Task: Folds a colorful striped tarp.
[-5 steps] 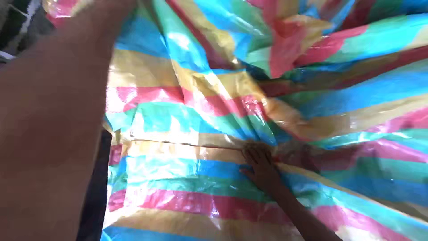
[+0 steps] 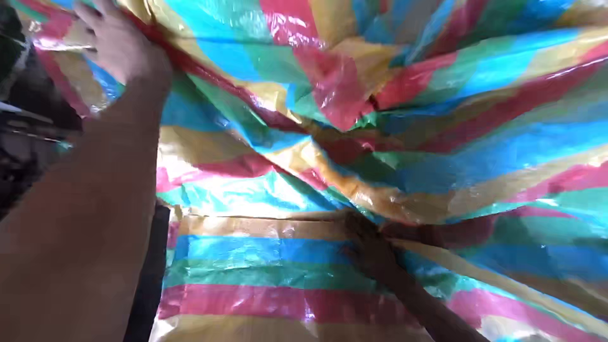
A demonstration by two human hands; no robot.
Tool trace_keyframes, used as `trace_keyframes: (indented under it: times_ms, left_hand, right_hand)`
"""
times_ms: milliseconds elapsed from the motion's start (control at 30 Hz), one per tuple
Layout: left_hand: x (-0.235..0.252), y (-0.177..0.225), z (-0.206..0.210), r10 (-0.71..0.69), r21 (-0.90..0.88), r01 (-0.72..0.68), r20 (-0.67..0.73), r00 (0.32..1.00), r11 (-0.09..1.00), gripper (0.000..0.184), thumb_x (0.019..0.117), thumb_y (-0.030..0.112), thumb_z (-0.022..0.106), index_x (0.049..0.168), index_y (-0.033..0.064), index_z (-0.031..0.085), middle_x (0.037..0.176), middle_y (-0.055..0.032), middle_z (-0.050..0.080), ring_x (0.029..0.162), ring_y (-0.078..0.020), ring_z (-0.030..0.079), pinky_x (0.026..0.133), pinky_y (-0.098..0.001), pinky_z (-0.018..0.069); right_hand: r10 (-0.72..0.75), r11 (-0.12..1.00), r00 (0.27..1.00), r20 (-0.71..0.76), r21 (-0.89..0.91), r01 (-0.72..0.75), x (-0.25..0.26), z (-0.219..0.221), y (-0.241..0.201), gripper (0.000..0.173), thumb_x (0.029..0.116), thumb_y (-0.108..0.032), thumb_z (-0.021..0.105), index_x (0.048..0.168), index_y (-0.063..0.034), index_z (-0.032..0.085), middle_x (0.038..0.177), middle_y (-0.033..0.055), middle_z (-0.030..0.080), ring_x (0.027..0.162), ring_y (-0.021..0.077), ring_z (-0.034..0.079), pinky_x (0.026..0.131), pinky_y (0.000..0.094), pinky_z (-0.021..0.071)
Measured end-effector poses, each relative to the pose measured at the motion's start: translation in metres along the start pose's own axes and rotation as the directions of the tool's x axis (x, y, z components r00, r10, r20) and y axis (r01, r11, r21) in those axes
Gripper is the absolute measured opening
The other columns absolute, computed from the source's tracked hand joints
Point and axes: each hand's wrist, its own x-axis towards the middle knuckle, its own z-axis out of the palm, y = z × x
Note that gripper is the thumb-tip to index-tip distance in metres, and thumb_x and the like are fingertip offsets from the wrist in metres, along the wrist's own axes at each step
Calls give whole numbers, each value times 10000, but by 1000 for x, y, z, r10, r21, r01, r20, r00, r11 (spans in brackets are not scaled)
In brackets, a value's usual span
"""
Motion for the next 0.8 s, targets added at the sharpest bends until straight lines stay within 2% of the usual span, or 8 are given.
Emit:
trace_keyframes:
  times_ms: [100, 167, 233, 300, 500, 567, 633, 800]
  left_hand:
    - [-62, 36, -4, 501, -39, -512, -150, 852, 858, 509, 945, 232, 602, 1343, -83, 555, 1367, -423, 506, 1332, -625, 421, 1093, -777, 252]
    - [-126, 74, -6, 798, -123, -858, -322, 509, 498, 464, 971, 321, 604, 1303, -2, 637, 1246, -365, 620, 1192, -577, 565, 995, -726, 389]
    - [-176, 117, 9, 916, -151, -983, -371, 152, 102, 461, 971, 391, 655, 1370, 160, 630, 1429, -213, 588, 1356, -419, 519, 1120, -610, 372]
    - [-204, 143, 43, 962, -94, -993, -271, -41, -68, 363, 1023, 251, 606, 1374, 158, 622, 1550, -147, 500, 1467, -349, 427, 1187, -555, 319]
    - [-239, 155, 102, 889, -176, -938, -408, -207, -299, 161, 987, -3, 535, 967, 10, 695, 948, -161, 698, 856, -329, 681, 704, -436, 538]
    - [-250, 165, 114, 940, -369, -865, -163, -299, -339, 230, 998, 45, 562, 1176, 2, 701, 1201, -186, 695, 1111, -367, 681, 905, -495, 566]
    - [-256, 184, 140, 940, -530, -796, -7, -340, -292, 436, 987, 155, 627, 1383, -26, 601, 1511, -243, 515, 1446, -431, 437, 1211, -569, 311]
    - [-230, 236, 187, 930, -426, -894, 255, -264, -137, 604, 1033, 226, 564, 1577, 38, 379, 1657, -247, 279, 1544, -502, 162, 1230, -692, 93]
  right_hand:
    - [69, 998, 997, 43, -15, -68, -1, -8, -14, 735, 999, -654, 431, 1467, -103, 565, 1437, 157, 605, 1285, 401, 600, 948, 628, 521]
    - [94, 995, 994, 63, -27, -93, 5, -23, -30, 667, 1000, -582, 503, 1406, -64, 616, 1360, 193, 650, 1238, 438, 620, 943, 646, 514]
    - [68, 998, 997, 32, 9, -68, 21, -41, -50, 522, 1005, -436, 585, 1321, -29, 666, 1257, 225, 687, 1178, 449, 646, 938, 650, 520]
    - [-64, 998, 977, -204, -26, 60, 34, -54, -57, 380, 1009, -401, 569, 1102, -90, 767, 984, 137, 763, 924, 336, 746, 759, 548, 604]
    - [34, 996, 792, -610, -42, -75, -14, -109, 32, 310, 1043, -263, 542, 874, -56, 699, 800, 133, 712, 774, 270, 697, 735, 407, 573]
    - [240, 964, 772, -588, 54, -259, -39, -115, 55, 314, 1023, -179, 553, 909, 63, 717, 884, 237, 711, 836, 360, 707, 769, 445, 580]
    - [433, 894, 753, -495, 128, -430, -34, -119, 66, 284, 989, -124, 572, 1043, 127, 695, 1101, 324, 679, 1037, 442, 679, 907, 511, 554]
    - [553, 829, 819, -152, 4, -559, 22, -83, 107, 509, 914, -173, 721, 1333, 90, 601, 1437, 344, 514, 1419, 525, 389, 1200, 690, 173]
